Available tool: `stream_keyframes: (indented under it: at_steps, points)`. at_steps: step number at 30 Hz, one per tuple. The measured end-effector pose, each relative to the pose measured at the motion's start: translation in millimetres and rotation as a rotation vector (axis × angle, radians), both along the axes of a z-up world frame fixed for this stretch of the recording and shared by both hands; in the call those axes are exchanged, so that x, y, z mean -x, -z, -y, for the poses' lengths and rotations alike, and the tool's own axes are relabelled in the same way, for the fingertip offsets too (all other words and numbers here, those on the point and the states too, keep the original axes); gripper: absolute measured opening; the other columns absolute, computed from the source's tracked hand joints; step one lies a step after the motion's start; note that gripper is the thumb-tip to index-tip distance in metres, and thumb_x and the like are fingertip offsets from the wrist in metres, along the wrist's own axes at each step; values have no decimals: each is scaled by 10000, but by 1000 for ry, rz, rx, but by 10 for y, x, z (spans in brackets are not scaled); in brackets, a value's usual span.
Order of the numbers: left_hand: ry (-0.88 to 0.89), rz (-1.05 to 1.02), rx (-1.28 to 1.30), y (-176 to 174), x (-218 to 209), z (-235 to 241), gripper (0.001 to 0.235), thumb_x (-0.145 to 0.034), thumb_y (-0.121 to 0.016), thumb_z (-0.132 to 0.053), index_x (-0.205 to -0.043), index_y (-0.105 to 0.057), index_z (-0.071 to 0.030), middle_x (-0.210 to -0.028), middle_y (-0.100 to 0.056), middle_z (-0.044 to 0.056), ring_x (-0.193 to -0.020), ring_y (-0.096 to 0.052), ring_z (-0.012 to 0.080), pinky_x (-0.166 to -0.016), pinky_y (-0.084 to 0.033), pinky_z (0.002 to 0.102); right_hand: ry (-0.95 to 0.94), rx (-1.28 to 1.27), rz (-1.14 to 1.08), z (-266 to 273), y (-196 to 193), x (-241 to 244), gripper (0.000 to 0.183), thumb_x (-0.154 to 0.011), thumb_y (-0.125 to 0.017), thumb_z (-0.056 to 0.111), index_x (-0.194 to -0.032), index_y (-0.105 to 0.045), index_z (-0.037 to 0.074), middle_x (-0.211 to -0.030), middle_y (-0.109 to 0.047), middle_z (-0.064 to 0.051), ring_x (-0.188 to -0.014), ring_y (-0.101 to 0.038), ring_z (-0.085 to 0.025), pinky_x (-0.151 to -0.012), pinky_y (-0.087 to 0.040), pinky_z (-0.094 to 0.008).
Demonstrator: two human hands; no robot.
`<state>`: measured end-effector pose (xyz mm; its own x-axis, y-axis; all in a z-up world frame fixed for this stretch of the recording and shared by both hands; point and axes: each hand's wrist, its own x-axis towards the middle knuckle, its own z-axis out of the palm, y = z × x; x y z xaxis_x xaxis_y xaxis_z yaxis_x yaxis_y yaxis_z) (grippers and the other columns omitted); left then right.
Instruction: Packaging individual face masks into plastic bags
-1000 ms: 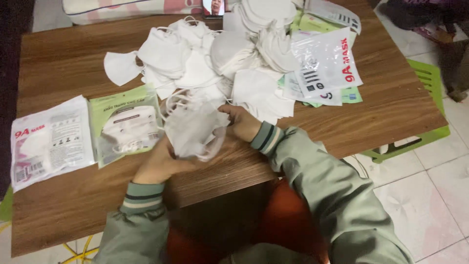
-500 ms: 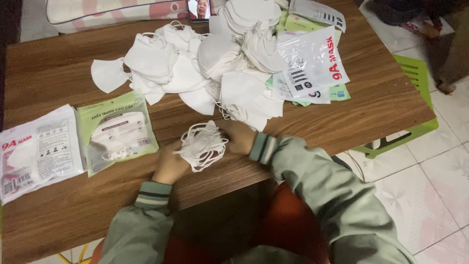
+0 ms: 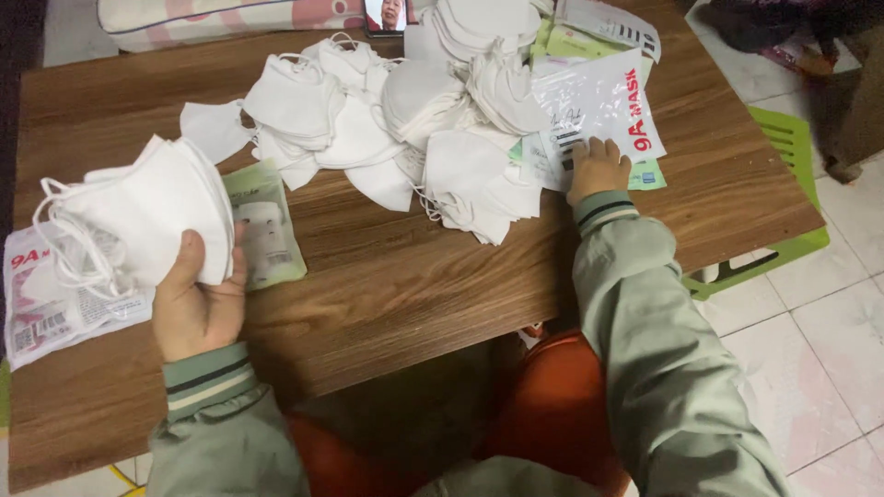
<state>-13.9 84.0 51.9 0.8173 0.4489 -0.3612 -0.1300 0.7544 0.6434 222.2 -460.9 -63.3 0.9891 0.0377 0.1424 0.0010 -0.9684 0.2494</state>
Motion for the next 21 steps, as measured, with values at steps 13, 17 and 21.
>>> stream_keyframes:
  at_steps: [13, 17, 21]
  points:
    - [-111, 135, 93, -96, 121, -241, 515, -851, -798, -133, -1328, -613, -78, -1174, -736, 78, -985, -761, 288, -644, -615, 246, 136, -257, 544, 217, -972, 71, 136, -1009, -585, 289, -1005, -614, 156, -805, -717, -203, -667, -687, -484, -475, -494, -624]
    - [-209, 252, 131, -135, 269, -433, 491, -864, -810, -118, -1306, -596, -95, -1154, -680, 44, -959, -734, 245, -605, -558, 212, -410, -477, 709, -652, -1640, 624, 104, -1123, -584, 130, -1071, -596, 41, -781, -664, -178, -623, -614, -385, -545, -440, -497]
    - [-230, 438, 180, -12, 336, -641, 357, -936, -770, -85, -1267, -637, -77, -1105, -724, 84, -909, -744, 283, -564, -525, 197, -655, -1096, 112, -1748, -1556, 915, 118, -1075, -621, 120, -957, -628, 112, -841, -621, -11, -787, -529, -135, -745, -447, -332]
